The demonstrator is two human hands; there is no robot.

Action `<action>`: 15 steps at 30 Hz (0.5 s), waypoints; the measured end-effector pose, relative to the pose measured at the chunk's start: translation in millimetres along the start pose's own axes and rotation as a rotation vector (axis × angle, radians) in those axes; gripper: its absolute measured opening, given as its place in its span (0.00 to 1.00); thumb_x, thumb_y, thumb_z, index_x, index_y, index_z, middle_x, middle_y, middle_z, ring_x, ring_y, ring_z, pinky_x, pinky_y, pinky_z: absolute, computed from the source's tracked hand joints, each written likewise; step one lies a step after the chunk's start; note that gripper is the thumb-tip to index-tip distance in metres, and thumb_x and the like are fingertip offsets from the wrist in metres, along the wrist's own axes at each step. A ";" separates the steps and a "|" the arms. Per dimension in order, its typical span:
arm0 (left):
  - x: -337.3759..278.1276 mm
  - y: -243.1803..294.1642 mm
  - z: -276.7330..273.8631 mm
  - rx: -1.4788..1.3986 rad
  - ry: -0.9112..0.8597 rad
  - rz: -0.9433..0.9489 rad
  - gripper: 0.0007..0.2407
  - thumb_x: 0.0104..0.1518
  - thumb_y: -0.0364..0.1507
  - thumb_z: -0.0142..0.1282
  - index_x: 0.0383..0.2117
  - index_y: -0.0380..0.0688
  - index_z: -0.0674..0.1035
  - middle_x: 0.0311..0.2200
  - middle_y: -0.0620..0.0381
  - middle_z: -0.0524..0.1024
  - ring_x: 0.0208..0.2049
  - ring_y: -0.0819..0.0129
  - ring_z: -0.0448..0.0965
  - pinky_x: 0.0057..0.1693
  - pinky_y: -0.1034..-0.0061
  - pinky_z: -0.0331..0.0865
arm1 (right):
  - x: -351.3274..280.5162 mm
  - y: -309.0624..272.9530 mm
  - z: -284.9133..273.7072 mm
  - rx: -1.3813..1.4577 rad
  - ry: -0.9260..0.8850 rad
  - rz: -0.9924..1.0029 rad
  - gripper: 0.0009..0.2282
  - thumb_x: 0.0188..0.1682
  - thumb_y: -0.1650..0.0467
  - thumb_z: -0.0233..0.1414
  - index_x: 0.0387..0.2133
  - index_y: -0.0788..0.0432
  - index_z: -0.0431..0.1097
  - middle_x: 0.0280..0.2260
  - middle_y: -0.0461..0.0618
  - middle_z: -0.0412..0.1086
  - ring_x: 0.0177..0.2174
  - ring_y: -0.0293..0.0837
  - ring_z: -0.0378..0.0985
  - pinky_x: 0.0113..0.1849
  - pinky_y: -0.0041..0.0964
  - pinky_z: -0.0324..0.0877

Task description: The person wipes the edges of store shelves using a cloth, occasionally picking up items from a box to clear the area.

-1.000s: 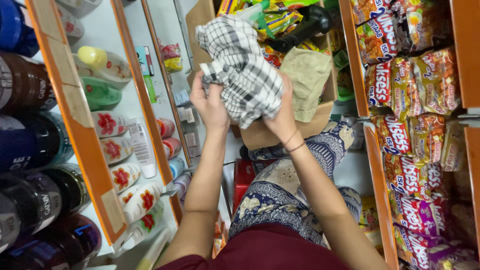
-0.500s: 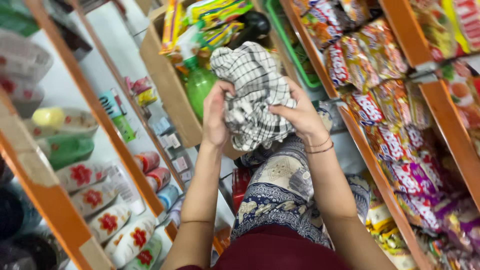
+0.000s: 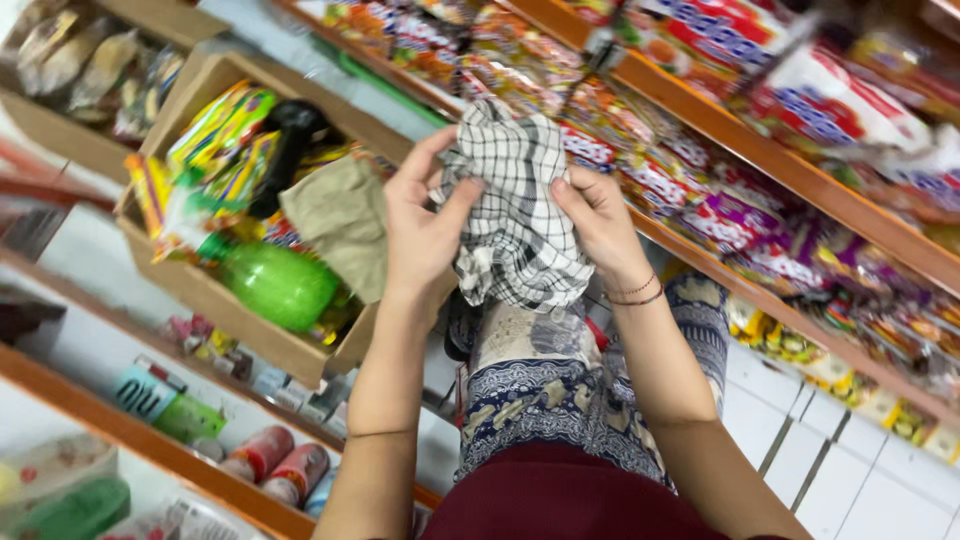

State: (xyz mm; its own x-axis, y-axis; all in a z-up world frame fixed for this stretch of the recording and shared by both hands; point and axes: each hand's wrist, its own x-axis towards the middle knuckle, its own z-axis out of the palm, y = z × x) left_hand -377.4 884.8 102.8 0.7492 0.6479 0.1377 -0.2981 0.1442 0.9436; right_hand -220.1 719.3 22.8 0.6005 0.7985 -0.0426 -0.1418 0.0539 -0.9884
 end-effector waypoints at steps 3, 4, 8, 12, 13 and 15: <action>7.5 -4.2 19.7 0.207 0.001 0.077 0.19 0.60 0.17 0.59 0.59 0.34 0.74 0.48 0.50 0.81 0.49 0.69 0.80 0.58 0.73 0.73 | -20.5 -40.5 -11.4 -0.379 0.202 -0.321 0.12 0.62 0.70 0.52 0.29 0.66 0.69 0.29 0.44 0.65 0.30 0.35 0.62 0.33 0.32 0.59; 6.7 -5.1 25.7 0.333 0.005 0.161 0.20 0.61 0.18 0.60 0.60 0.36 0.74 0.51 0.49 0.80 0.52 0.67 0.80 0.62 0.70 0.72 | -30.3 -54.6 -14.3 -0.522 0.252 -0.498 0.11 0.62 0.71 0.52 0.30 0.67 0.68 0.32 0.49 0.67 0.32 0.37 0.66 0.35 0.32 0.62; -3.3 -5.1 61.0 0.942 0.089 0.537 0.27 0.61 0.27 0.67 0.66 0.45 0.68 0.62 0.45 0.65 0.64 0.52 0.67 0.70 0.61 0.63 | -55.2 -84.6 -26.1 -0.763 0.498 -0.536 0.10 0.63 0.72 0.50 0.31 0.66 0.65 0.27 0.53 0.64 0.28 0.40 0.64 0.33 0.35 0.62; -23.1 -22.7 106.5 0.767 -0.355 0.603 0.33 0.54 0.35 0.72 0.67 0.55 0.67 0.72 0.48 0.55 0.71 0.46 0.58 0.75 0.55 0.57 | -68.3 -94.2 -43.5 -0.734 0.577 -0.250 0.08 0.61 0.71 0.47 0.37 0.65 0.67 0.21 0.53 0.64 0.22 0.39 0.62 0.28 0.38 0.58; -27.4 -28.4 117.6 0.764 -0.439 0.604 0.35 0.52 0.36 0.73 0.68 0.56 0.66 0.73 0.44 0.52 0.73 0.42 0.55 0.75 0.51 0.55 | -73.0 -94.8 -48.3 -0.716 0.581 -0.254 0.07 0.61 0.71 0.47 0.39 0.65 0.67 0.23 0.52 0.65 0.23 0.39 0.63 0.28 0.37 0.60; -28.6 -37.6 131.1 0.780 -0.554 0.613 0.39 0.47 0.38 0.74 0.68 0.57 0.64 0.73 0.40 0.48 0.74 0.36 0.50 0.75 0.46 0.51 | -79.8 -94.3 -59.6 -0.577 0.538 -0.326 0.07 0.63 0.71 0.44 0.43 0.64 0.67 0.30 0.51 0.68 0.30 0.38 0.66 0.35 0.34 0.63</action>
State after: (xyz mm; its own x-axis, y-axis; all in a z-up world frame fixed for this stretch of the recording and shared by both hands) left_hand -310.1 762.8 102.9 0.8200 0.0011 0.5724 -0.4003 -0.7138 0.5748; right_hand -207.8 614.8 110.8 0.8544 0.3951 0.3375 0.4382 -0.1990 -0.8766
